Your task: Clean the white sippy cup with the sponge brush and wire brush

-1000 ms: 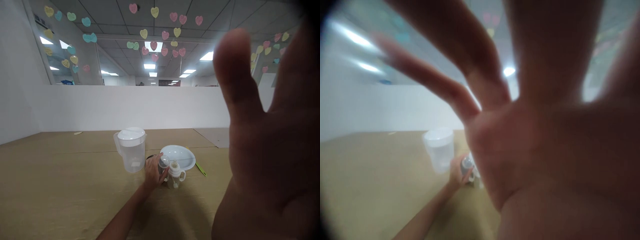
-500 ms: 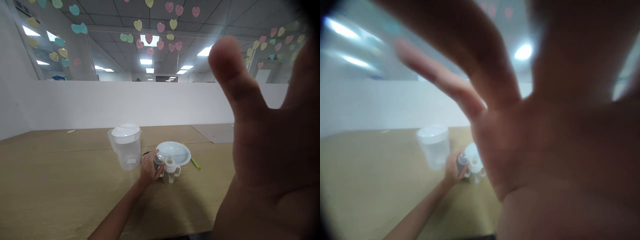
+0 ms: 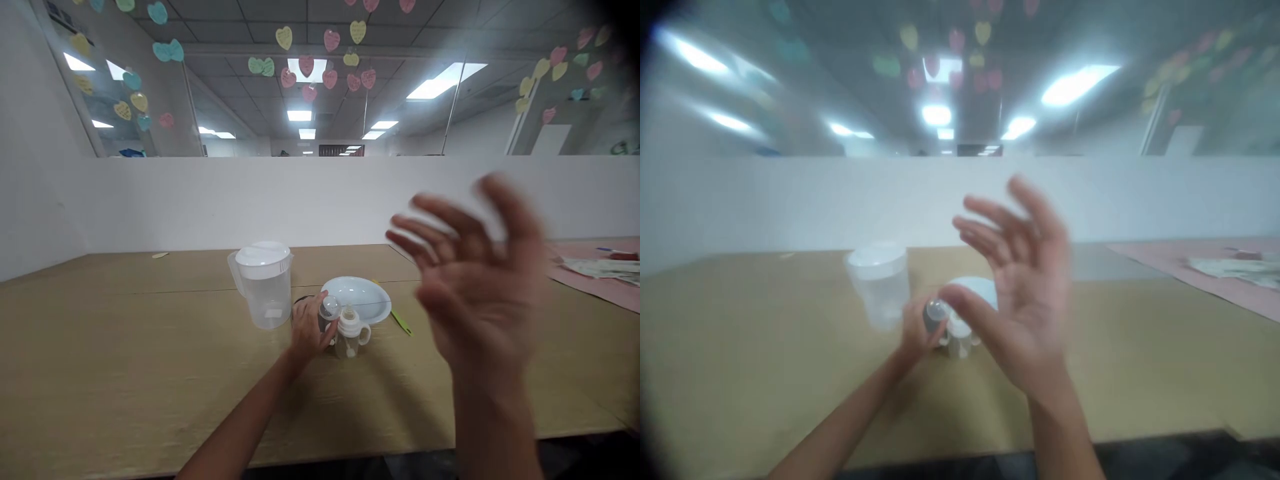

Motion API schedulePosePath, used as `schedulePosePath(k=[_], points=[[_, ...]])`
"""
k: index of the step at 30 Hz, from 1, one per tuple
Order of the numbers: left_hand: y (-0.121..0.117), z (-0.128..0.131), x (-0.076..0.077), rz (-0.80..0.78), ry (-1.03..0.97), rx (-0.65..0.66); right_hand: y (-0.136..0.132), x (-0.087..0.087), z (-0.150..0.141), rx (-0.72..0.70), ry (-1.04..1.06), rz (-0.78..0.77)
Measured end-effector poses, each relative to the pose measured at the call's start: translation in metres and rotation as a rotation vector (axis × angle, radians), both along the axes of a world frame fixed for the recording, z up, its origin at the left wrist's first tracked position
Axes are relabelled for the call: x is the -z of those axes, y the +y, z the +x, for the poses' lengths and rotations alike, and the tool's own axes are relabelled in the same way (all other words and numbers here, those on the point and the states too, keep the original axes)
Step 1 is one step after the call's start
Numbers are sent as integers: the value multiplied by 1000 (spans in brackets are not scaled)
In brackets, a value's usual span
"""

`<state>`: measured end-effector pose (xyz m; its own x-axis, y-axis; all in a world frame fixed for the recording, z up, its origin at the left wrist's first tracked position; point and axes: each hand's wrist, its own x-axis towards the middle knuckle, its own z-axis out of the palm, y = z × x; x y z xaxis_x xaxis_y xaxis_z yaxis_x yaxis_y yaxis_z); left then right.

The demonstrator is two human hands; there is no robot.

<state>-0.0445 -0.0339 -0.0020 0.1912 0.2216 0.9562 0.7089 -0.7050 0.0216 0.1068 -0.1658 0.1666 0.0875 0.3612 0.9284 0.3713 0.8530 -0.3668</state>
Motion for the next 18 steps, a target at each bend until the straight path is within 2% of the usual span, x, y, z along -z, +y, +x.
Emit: schedulePosePath(k=[2, 4, 7, 9, 11, 13, 16, 18], points=[[-1, 2, 1, 12, -42, 1, 23, 24, -5, 22, -82, -64], [-3, 4, 3, 40, -107, 7, 47, 58, -14, 124, -249, -133], [-4, 5, 5, 83, -239, 15, 71, 104, -31, 191, -542, -87], [-4, 5, 6, 89, -308, 36, 79, 120, -39, 226, -549, -63], [-5, 5, 5, 64, -350, 74, 84, 124, -42, 238, -485, -16], [-6, 5, 5, -36, -343, 118, 88, 119, -38, 268, -342, 6], [-8, 7, 6, -270, -223, 199, 93, 110, -19, 353, -46, -103], [-10, 11, 10, -403, -131, 267, 98, 111, -6, 367, 25, -202]])
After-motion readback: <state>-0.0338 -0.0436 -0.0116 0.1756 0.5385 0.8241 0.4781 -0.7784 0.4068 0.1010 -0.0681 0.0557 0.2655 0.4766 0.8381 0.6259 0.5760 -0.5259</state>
